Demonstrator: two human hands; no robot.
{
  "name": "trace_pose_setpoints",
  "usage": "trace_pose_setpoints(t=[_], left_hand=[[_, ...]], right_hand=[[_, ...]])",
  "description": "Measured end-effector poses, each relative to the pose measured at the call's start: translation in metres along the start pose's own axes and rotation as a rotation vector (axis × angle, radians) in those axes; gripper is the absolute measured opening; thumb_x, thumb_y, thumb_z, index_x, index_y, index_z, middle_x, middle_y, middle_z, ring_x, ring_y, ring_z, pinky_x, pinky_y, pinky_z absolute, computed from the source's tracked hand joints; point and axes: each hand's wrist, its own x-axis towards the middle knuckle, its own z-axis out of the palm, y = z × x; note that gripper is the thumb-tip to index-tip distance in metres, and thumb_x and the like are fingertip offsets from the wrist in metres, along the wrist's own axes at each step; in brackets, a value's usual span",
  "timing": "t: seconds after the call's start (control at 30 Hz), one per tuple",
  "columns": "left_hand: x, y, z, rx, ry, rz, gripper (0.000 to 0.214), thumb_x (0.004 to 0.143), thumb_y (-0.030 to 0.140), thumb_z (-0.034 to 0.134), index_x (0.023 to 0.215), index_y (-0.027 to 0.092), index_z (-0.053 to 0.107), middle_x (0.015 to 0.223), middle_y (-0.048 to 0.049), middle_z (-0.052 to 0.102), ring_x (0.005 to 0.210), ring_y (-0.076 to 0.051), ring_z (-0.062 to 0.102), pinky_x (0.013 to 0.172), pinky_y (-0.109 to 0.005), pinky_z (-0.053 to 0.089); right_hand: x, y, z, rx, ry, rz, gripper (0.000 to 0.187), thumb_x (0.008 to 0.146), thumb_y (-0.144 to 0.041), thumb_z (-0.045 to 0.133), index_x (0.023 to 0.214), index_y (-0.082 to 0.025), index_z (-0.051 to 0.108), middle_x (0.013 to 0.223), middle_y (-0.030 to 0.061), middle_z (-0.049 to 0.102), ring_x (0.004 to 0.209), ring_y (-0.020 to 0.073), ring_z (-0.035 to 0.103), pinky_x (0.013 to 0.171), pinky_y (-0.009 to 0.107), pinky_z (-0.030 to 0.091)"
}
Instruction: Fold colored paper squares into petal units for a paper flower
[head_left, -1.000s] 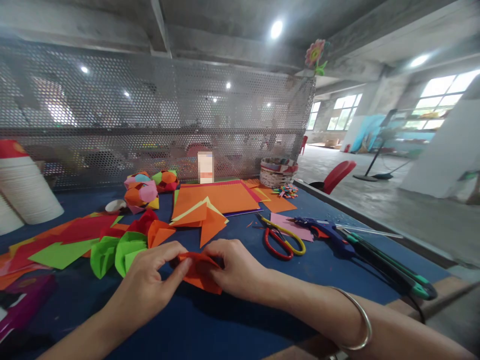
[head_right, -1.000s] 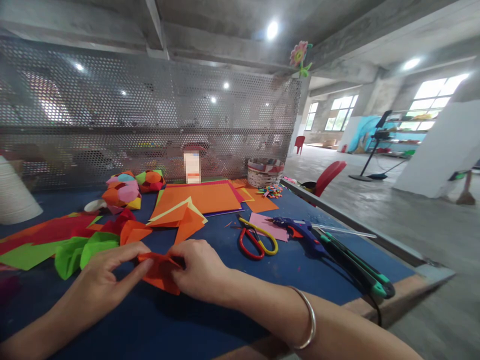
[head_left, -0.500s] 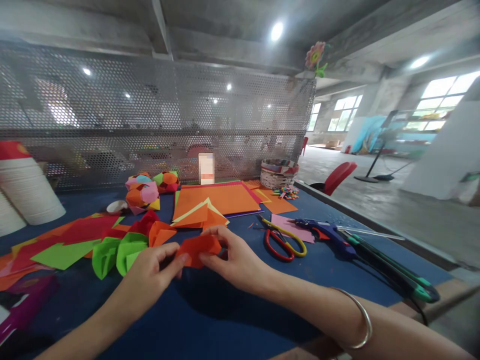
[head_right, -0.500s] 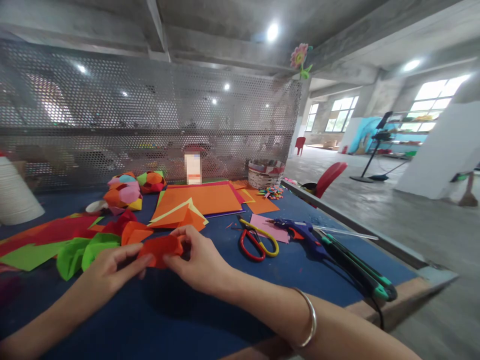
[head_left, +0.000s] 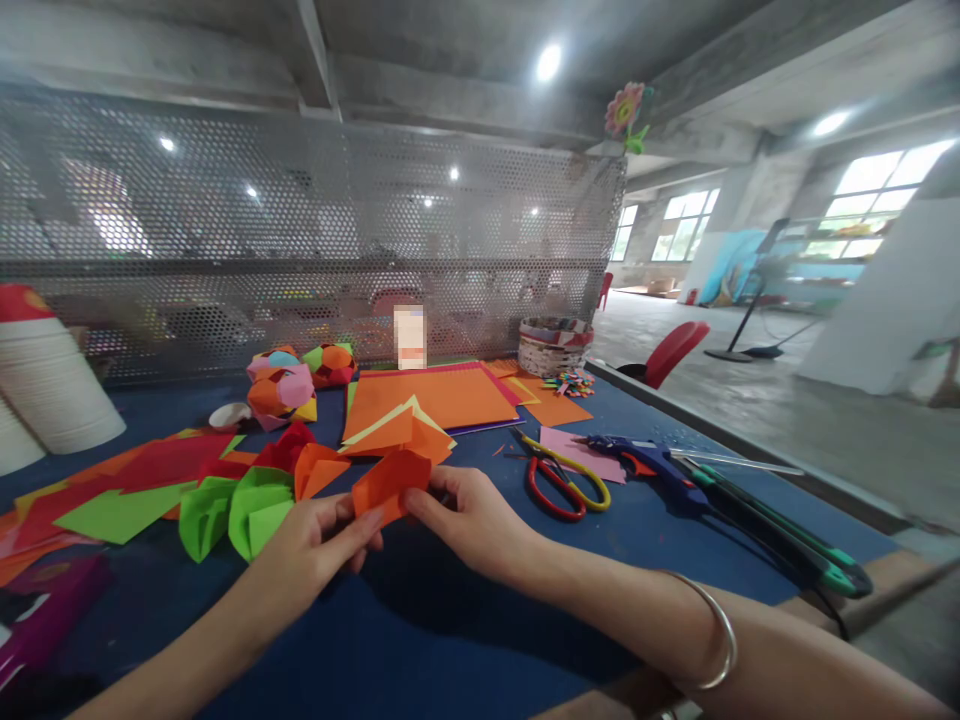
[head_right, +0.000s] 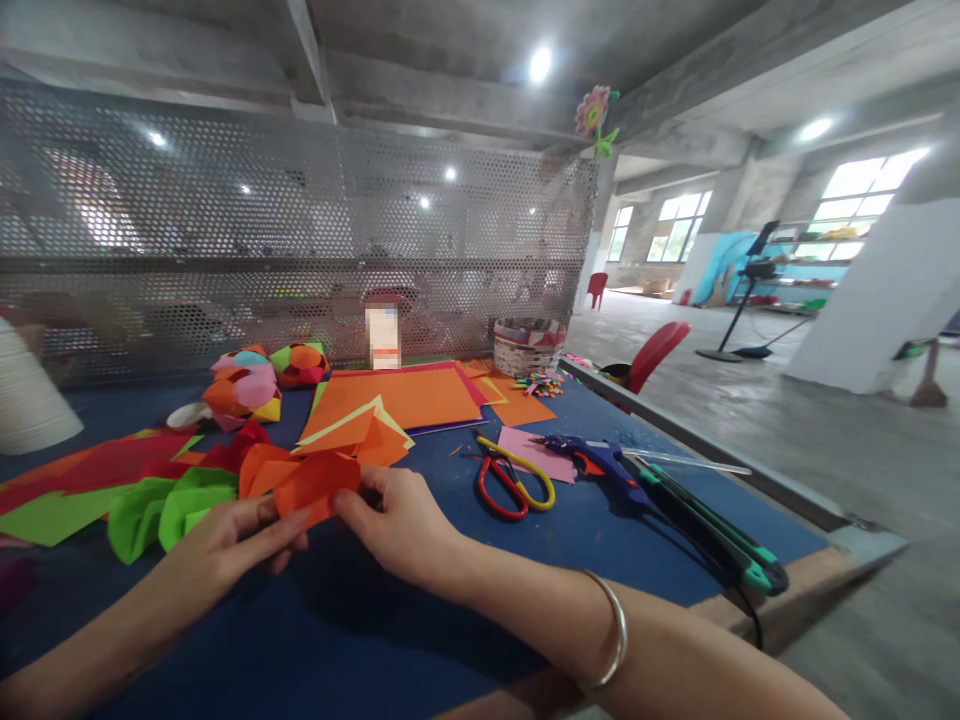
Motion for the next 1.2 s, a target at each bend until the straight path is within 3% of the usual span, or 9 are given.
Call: trace_pose_setpoints(t=[0.17,0.33,0.53,0.77,1.0,1.2], left_hand=[[0.0,0.002,-0.003,-0.015,-0.066,-0.029,0.053,0.078,0.067,0.059,0.06,0.018,0.066,0.046,0.0002,0.053,0.042,-0.009,0.043,0.041,-0.021,0.032],[0.001,0.002,0.0,-0.032,-0.076,0.022,0.045,0.081,0.062,0.06,0.07,0.019,0.069,0.057,-0.0023,0.065,0.05,-0.013,0.055,0.047,-0.022,0.043],[0.003,0.003,-0.003,-0.044,-0.009,0.111,0.028,0.082,0.048,0.064,0.086,0.022,0.073,0.082,-0.0037,0.076,0.077,-0.019,0.071,0.067,-0.027,0.059],[0.002,-0.001,-0.001,0.006,0.114,0.23,0.023,0.079,0.034,0.065,0.097,0.023,0.074,0.094,-0.0042,0.077,0.089,-0.019,0.073,0.078,-0.028,0.06],[-0.001,0.004,-0.006,0.059,0.222,0.334,0.011,0.082,0.035,0.065,0.079,0.029,0.074,0.081,0.003,0.073,0.079,-0.013,0.069,0.072,-0.021,0.053],[-0.003,0.003,-0.008,0.028,0.229,0.263,0.015,0.078,0.034,0.065,0.068,0.024,0.07,0.072,0.0012,0.07,0.072,-0.014,0.067,0.07,-0.023,0.052]], right_hand=[[-0.002,-0.003,0.0,-0.103,0.012,-0.015,0.021,0.098,-0.024,0.053,0.089,-0.015,0.07,0.075,0.0007,0.066,0.071,0.0143,0.058,0.064,0.022,0.044],[-0.001,-0.006,-0.004,-0.245,0.012,-0.034,0.017,0.095,-0.018,0.056,0.084,-0.015,0.068,0.073,0.0006,0.063,0.064,0.0115,0.05,0.06,0.022,0.036],[-0.005,-0.007,-0.002,-0.335,-0.106,-0.064,0.017,0.087,-0.016,0.062,0.071,-0.016,0.06,0.066,-0.0026,0.054,0.06,0.009,0.042,0.057,0.022,0.029],[-0.009,-0.011,0.0,-0.258,-0.221,-0.025,0.027,0.082,-0.016,0.059,0.061,-0.019,0.043,0.056,-0.0084,0.039,0.052,0.0065,0.035,0.051,0.022,0.026],[-0.009,-0.013,-0.002,-0.185,-0.258,0.033,0.025,0.079,-0.019,0.058,0.059,-0.019,0.043,0.055,-0.0086,0.035,0.053,0.0064,0.034,0.047,0.02,0.026],[-0.009,-0.014,-0.001,-0.17,-0.241,0.041,0.024,0.078,-0.016,0.058,0.058,-0.019,0.045,0.053,-0.0088,0.037,0.052,0.0066,0.035,0.048,0.02,0.027]])
